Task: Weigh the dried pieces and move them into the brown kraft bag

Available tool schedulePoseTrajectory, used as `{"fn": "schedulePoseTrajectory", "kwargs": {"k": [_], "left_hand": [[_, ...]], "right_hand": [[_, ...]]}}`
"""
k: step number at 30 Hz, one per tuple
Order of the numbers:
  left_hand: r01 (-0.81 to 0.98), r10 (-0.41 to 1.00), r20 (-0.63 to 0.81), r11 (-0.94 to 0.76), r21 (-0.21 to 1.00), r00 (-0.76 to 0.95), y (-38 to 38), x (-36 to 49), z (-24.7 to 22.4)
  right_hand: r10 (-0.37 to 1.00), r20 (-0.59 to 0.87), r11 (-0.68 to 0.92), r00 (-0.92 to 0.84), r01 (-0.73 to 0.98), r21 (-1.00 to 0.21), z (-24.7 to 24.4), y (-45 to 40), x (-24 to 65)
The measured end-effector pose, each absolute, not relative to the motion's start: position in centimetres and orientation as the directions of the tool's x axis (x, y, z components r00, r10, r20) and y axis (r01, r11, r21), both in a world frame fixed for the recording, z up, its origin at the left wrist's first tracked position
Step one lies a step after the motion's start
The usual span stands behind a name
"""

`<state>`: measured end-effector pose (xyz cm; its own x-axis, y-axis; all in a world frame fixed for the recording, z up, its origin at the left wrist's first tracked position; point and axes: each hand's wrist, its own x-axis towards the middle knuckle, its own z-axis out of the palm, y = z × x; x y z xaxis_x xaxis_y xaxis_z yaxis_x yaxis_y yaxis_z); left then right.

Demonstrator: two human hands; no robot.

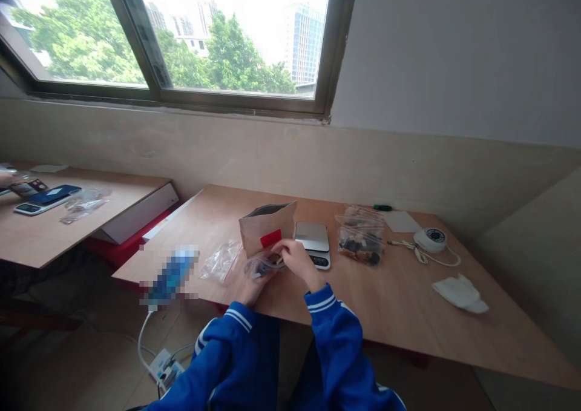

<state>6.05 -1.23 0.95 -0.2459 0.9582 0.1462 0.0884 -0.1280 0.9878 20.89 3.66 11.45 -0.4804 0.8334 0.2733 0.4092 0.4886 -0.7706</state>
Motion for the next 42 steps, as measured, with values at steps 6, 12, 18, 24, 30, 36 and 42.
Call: {"fn": "schedulePoseTrajectory", "kwargs": {"k": [6, 12, 18, 24, 30, 36, 42], "left_hand": [[0.036, 0.963, 0.087, -0.081, 0.996, -0.254, -0.4, 6.0, -1.4], [0.069, 0.958, 0.102, -0.087, 0.994, -0.269, -0.3, 5.5, -1.8], [0.143, 0.96, 0.181, -0.152, 0.978, -0.215, -0.7, 5.3, -0.5], [0.198, 0.958, 0.179, -0.135, 0.971, -0.223, -0.8, 5.2, -0.8], [0.222, 0.958, 0.169, -0.116, 0.968, -0.232, -0.5, 5.1, -1.4], [0.227, 0.96, 0.161, -0.108, 0.968, -0.231, -0.5, 5.3, -1.8], [0.186, 0.963, 0.157, -0.117, 0.976, -0.219, -0.6, 5.7, -1.4]], "right_hand": [[0.79, 0.206, 0.575, -0.578, 0.582, -0.575, 8.5, 3.5, 20.0], [0.723, 0.221, 0.662, -0.654, 0.566, -0.492, 8.2, 2.6, 19.3], [0.695, 0.159, 0.629, -0.701, 0.486, -0.607, 7.7, 2.3, 19.2], [0.704, 0.106, 0.575, -0.703, 0.475, -0.666, 8.6, 2.4, 19.7], [0.753, 0.135, 0.524, -0.643, 0.464, -0.714, 8.4, 2.3, 19.3], [0.719, 0.123, 0.541, -0.685, 0.44, -0.717, 7.6, 1.4, 18.6], [0.758, 0.14, 0.471, -0.637, 0.385, -0.794, 7.8, 1.5, 18.4]]}}
